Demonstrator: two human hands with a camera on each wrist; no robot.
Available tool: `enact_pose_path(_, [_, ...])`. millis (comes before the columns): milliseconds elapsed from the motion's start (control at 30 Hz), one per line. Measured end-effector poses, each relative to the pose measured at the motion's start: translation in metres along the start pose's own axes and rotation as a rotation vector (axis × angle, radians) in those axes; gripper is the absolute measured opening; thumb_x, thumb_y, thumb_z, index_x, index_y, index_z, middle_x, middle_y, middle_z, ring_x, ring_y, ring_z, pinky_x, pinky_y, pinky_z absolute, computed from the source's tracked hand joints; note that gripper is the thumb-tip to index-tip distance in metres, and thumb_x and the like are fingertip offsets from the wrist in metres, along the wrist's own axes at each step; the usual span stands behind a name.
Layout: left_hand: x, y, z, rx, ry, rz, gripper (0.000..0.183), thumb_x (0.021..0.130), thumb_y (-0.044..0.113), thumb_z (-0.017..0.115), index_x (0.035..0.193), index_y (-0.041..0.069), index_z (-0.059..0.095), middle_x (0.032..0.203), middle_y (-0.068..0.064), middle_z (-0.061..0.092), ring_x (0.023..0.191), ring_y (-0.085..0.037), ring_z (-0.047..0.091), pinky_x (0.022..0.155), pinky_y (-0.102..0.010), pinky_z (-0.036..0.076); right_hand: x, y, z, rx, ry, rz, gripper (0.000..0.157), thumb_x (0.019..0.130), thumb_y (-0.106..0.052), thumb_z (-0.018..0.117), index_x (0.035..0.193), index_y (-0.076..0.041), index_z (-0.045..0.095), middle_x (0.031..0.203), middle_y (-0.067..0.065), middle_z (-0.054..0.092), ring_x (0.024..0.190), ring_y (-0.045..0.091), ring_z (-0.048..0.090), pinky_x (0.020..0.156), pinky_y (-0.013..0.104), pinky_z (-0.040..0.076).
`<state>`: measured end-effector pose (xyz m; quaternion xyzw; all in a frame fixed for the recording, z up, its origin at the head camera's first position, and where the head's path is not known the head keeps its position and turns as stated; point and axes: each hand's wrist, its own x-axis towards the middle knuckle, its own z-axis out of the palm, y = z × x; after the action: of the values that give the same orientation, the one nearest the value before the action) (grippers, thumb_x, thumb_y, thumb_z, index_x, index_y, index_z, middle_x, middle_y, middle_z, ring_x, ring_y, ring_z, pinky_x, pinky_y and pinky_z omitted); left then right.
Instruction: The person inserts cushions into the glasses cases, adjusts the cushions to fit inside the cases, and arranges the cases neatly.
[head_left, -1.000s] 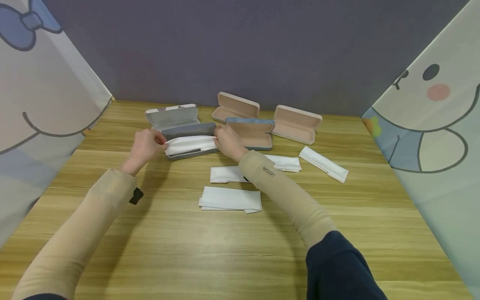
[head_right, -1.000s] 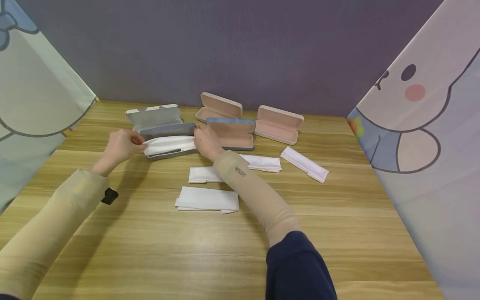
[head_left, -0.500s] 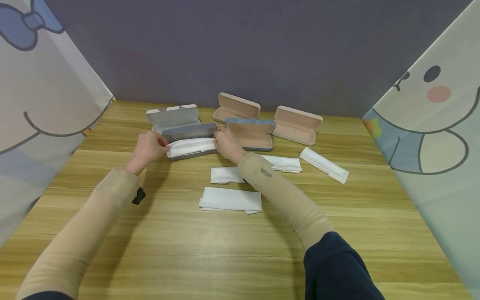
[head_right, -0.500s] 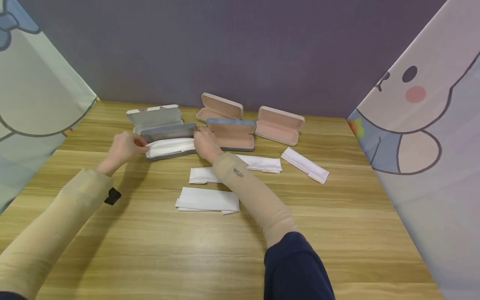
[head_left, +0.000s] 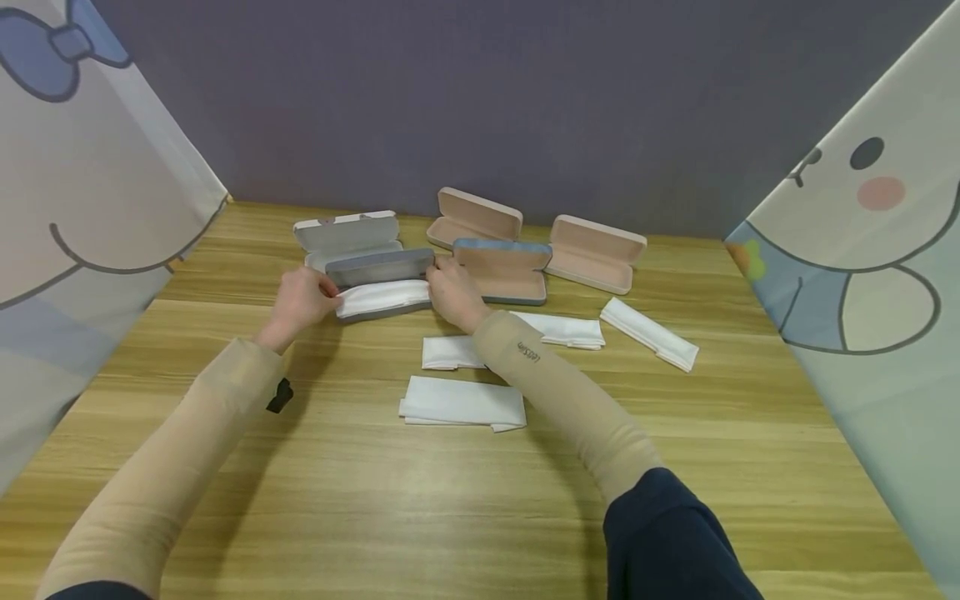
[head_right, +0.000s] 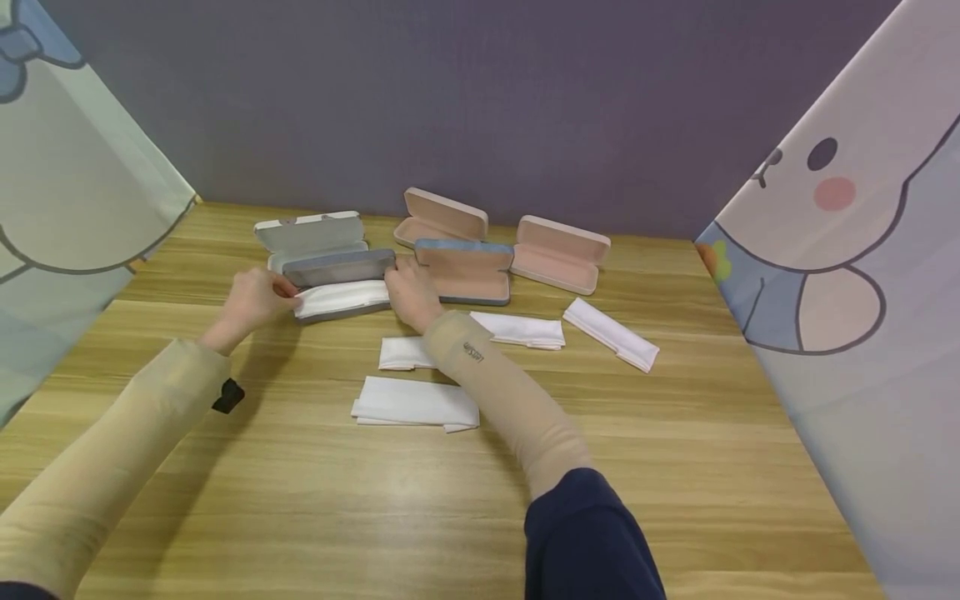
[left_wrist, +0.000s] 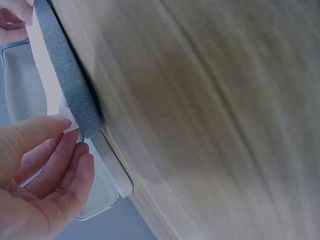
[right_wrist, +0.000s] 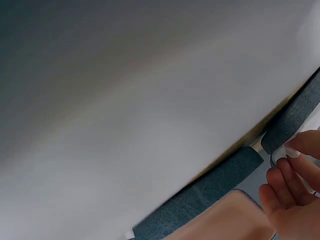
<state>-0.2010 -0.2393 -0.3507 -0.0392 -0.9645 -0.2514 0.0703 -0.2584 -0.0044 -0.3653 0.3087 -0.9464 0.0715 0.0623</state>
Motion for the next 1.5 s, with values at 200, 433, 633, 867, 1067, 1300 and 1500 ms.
enact_pose_path(200, [-0.001, 0.001, 0.002, 0.003, 0.001, -0.008, 0.015, 0.081, 0.004, 0.068, 0.082, -0.011, 0.07, 0.083, -0.026, 0.07, 0.075, -0.037, 0.063, 0.069, -0.042, 0.049, -0.001, -0.001, 0.003, -0.033, 0.032, 0.001, 0.025, 0.097, -0.01, 0.052, 0.113, 0.004, 0.065, 0.115, 0.017, 0.063, 0.104, 0.027, 0.061, 0.089, 0.034, 0.053])
enact_pose_path(433, [-0.002, 0.003, 0.002, -0.013, -0.004, -0.051, 0.015, 0.083, 0.005, 0.068, 0.082, -0.01, 0.07, 0.082, -0.025, 0.07, 0.072, -0.033, 0.061, 0.06, -0.029, 0.043, -0.001, -0.004, 0.002, -0.048, 0.017, 0.052, 0.03, 0.097, -0.013, 0.053, 0.12, 0.004, 0.062, 0.122, 0.016, 0.062, 0.112, 0.027, 0.058, 0.096, 0.035, 0.05])
enact_pose_path(633, [-0.004, 0.002, 0.002, -0.009, -0.005, -0.077, 0.014, 0.083, 0.006, 0.069, 0.082, -0.009, 0.07, 0.083, -0.024, 0.07, 0.076, -0.034, 0.061, 0.067, -0.039, 0.047, -0.002, -0.004, 0.004, -0.035, 0.019, 0.062, 0.03, 0.096, -0.013, 0.057, 0.12, 0.003, 0.062, 0.124, 0.016, 0.061, 0.113, 0.027, 0.057, 0.098, 0.034, 0.049])
enact_pose_path(867, [-0.004, 0.0, 0.002, -0.006, 0.004, -0.064, 0.014, 0.082, 0.005, 0.071, 0.083, -0.009, 0.071, 0.085, -0.024, 0.07, 0.079, -0.036, 0.061, 0.07, -0.041, 0.046, -0.002, -0.001, 0.003, -0.035, 0.007, 0.071, 0.032, 0.095, -0.014, 0.058, 0.122, 0.003, 0.061, 0.127, 0.015, 0.06, 0.117, 0.028, 0.056, 0.101, 0.035, 0.047])
enact_pose_path(1067, [-0.005, -0.003, 0.001, -0.009, 0.011, -0.064, 0.016, 0.082, 0.007, 0.072, 0.086, -0.009, 0.072, 0.089, -0.026, 0.07, 0.08, -0.036, 0.063, 0.071, -0.042, 0.048, -0.002, 0.0, 0.001, -0.013, 0.024, 0.078, 0.028, 0.094, -0.015, 0.061, 0.116, 0.002, 0.064, 0.117, 0.015, 0.065, 0.114, 0.028, 0.058, 0.106, 0.034, 0.044])
enact_pose_path(1300, [-0.008, -0.004, -0.004, -0.021, 0.004, -0.089, 0.02, 0.082, 0.014, 0.073, 0.085, -0.006, 0.072, 0.085, -0.023, 0.071, 0.075, -0.031, 0.062, 0.062, -0.029, 0.043, -0.002, 0.001, -0.009, 0.184, 0.038, 0.109, 0.025, 0.093, -0.01, 0.06, 0.07, -0.003, 0.062, 0.065, 0.005, 0.059, 0.068, 0.019, 0.055, 0.111, 0.038, 0.038])
enact_pose_path(1500, [-0.009, -0.002, -0.007, -0.034, 0.033, -0.086, 0.028, 0.082, 0.022, 0.075, 0.084, -0.005, 0.072, 0.085, -0.023, 0.072, 0.077, -0.034, 0.064, 0.064, -0.032, 0.044, -0.002, -0.001, -0.02, 0.33, 0.019, 0.182, 0.032, 0.096, -0.014, 0.057, 0.066, -0.002, 0.059, 0.059, 0.003, 0.051, 0.063, 0.016, 0.044, 0.096, 0.035, 0.046])
